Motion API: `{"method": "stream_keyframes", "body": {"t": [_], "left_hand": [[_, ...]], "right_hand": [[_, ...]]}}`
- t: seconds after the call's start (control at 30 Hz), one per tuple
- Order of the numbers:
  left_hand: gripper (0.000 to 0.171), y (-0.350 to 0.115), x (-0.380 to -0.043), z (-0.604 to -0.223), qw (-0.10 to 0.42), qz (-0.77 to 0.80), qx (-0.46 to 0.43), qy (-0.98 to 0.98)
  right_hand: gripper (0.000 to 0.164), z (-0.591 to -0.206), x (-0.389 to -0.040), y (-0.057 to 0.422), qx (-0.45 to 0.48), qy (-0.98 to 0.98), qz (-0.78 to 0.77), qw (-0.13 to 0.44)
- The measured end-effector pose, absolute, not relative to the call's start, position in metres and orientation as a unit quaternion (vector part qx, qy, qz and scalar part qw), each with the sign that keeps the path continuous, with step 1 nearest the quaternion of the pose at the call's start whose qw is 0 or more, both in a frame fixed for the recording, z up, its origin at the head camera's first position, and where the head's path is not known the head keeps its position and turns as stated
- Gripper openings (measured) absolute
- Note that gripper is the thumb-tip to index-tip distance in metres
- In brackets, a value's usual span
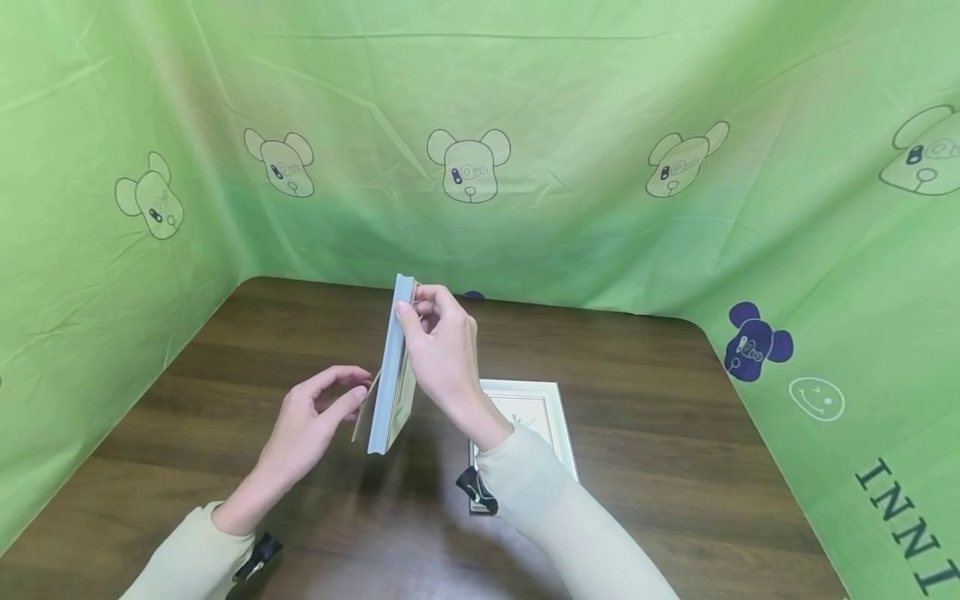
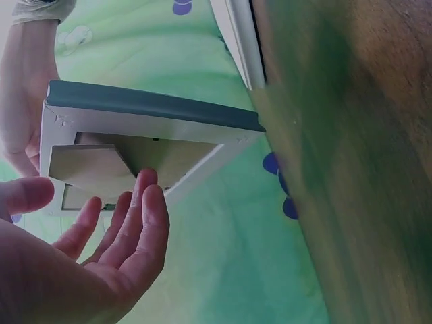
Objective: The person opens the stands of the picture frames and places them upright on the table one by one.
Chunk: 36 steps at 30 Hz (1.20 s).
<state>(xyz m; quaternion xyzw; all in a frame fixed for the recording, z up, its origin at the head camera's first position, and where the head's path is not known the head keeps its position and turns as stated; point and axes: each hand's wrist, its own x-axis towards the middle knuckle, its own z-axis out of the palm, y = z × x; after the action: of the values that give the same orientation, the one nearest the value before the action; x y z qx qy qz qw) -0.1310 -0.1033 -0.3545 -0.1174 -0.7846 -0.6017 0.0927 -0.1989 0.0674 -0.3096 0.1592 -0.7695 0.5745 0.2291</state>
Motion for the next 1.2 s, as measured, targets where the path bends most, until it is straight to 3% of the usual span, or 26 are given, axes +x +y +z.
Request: {"method": "stream_keyframes", "body": {"t": [0.2, 0.5, 0.73, 1.2], "left_hand": [[0.019, -0.099, -0.127, -0.343, 0.079, -0.607, -0.108, -0.783], [0.017, -0.101, -0.144, -0.377, 0.07, -0.629, -0.097, -0.768], [0.015, -0.096, -0.127, -0.345, 0.06, -0.63, -0.103, -0.768], [0.014, -0.096, -0.125, -0.343, 0.065, -0.619, -0.094, -0.777]], "right_hand": [[0.014, -0.31, -0.199, 0.068, 0.156, -0.772, 0.572, 0.228], [0.014, -0.312, -0.199, 0.069, 0.157, -0.772, 0.572, 0.228], [0.014, -0.313, -0.198, 0.069, 0.159, -0.772, 0.57, 0.23], [0.015, -0.315, -0.197, 0.071, 0.161, -0.772, 0.571, 0.228]]}}
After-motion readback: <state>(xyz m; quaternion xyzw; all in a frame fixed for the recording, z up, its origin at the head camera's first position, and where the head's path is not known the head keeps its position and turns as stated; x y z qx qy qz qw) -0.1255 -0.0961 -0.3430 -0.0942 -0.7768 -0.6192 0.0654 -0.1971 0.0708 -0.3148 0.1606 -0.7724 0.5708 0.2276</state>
